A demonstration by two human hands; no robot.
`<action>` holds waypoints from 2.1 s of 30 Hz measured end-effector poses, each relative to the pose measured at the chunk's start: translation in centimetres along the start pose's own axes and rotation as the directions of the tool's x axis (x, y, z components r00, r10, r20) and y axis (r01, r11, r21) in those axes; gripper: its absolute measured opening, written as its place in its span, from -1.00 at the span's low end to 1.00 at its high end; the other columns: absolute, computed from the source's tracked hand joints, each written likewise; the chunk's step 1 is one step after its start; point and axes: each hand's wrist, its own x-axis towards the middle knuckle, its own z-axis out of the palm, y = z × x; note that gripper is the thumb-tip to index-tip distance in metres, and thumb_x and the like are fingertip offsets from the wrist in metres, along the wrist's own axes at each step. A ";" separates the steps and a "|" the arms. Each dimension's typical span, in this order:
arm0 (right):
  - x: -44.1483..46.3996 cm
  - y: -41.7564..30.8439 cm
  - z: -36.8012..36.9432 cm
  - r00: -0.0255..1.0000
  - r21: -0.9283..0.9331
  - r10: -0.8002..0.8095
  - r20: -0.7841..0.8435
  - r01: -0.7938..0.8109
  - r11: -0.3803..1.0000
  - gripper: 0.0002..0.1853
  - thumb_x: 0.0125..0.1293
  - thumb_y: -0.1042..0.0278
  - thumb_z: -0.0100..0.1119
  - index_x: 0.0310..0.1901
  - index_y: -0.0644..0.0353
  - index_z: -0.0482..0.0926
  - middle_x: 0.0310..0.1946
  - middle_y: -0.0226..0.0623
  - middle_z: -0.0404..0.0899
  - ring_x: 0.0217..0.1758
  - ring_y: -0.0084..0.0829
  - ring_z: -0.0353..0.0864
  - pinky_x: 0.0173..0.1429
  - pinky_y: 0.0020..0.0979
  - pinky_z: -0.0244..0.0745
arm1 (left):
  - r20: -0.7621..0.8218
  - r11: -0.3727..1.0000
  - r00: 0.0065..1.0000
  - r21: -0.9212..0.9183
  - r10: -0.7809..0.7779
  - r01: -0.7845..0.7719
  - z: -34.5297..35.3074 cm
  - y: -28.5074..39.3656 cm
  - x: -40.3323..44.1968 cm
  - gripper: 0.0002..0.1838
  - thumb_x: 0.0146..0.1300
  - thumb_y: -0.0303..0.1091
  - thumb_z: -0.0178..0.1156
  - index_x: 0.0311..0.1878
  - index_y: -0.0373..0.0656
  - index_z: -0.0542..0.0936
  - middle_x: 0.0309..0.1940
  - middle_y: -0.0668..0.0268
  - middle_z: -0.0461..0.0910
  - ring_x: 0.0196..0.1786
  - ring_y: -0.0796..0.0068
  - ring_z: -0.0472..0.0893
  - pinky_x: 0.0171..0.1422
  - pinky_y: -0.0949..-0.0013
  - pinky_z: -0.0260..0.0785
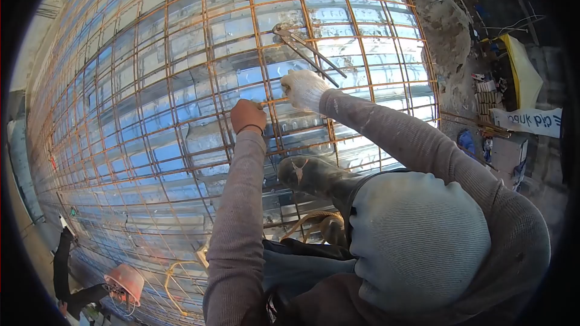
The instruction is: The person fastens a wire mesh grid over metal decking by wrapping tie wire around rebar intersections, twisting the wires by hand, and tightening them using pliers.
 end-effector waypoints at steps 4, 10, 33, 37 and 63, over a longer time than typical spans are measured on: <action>2.9 1.7 3.2 0.997 0.266 0.050 0.057 -0.063 0.962 -0.59 0.11 0.40 0.20 0.03 0.24 0.72 -0.09 0.08 0.74 0.00 0.02 0.75 0.11 -0.10 0.63 | 0.053 0.956 0.995 -0.287 0.084 -0.065 2.9 -4.0 0.3 -0.77 0.16 -0.46 0.28 -0.17 -0.06 0.85 -0.17 0.05 0.78 -0.11 0.07 0.77 0.07 0.17 0.62; 4.1 1.4 2.4 0.966 0.470 0.072 0.248 -0.185 0.863 -0.69 0.16 0.34 0.27 -0.08 0.24 0.77 -0.24 -0.03 0.77 -0.18 -0.14 0.79 -0.04 -0.18 0.67 | -0.176 0.974 0.981 -0.195 0.082 -0.116 3.1 -0.8 -1.8 -0.77 0.14 -0.48 0.26 -0.18 -0.12 0.84 -0.22 -0.03 0.77 -0.13 0.01 0.75 0.05 0.11 0.60; -1.0 -3.9 1.6 0.944 -0.177 -0.169 -0.282 0.122 0.977 -0.81 0.13 0.38 0.31 -0.19 0.16 0.67 -0.11 -0.21 0.67 0.05 -0.16 0.67 0.13 -0.11 0.50 | 0.776 -0.129 0.628 -0.630 -0.057 0.766 -0.1 -4.7 1.1 -0.78 0.43 -0.54 0.13 -0.02 -0.56 0.57 -0.28 0.13 0.63 -0.36 0.51 0.63 -0.39 0.51 0.53; -2.0 -4.2 4.5 0.857 -0.091 -0.173 -0.485 0.148 0.985 -0.79 0.11 0.35 0.31 -0.19 0.14 0.67 -0.07 -0.24 0.63 0.11 -0.18 0.59 0.16 -0.06 0.43 | 0.834 -0.237 0.552 -0.538 -0.009 0.809 -5.3 -0.9 -0.3 -0.77 0.50 -0.54 0.07 0.09 -0.53 0.48 -0.19 0.13 0.58 -0.33 0.53 0.64 -0.26 0.51 0.66; -2.5 -5.4 2.4 0.949 0.366 0.240 -0.203 -0.154 0.918 -0.74 0.38 0.23 0.10 -0.13 0.17 0.72 -0.11 -0.20 0.70 -0.01 -0.11 0.71 0.14 -0.13 0.62 | 0.464 0.156 0.854 -0.886 0.236 0.438 -11.0 -5.6 -5.1 -0.69 0.58 -0.40 -0.03 0.07 -0.45 0.62 -0.41 0.38 0.59 -0.50 0.64 0.46 -0.30 0.45 0.44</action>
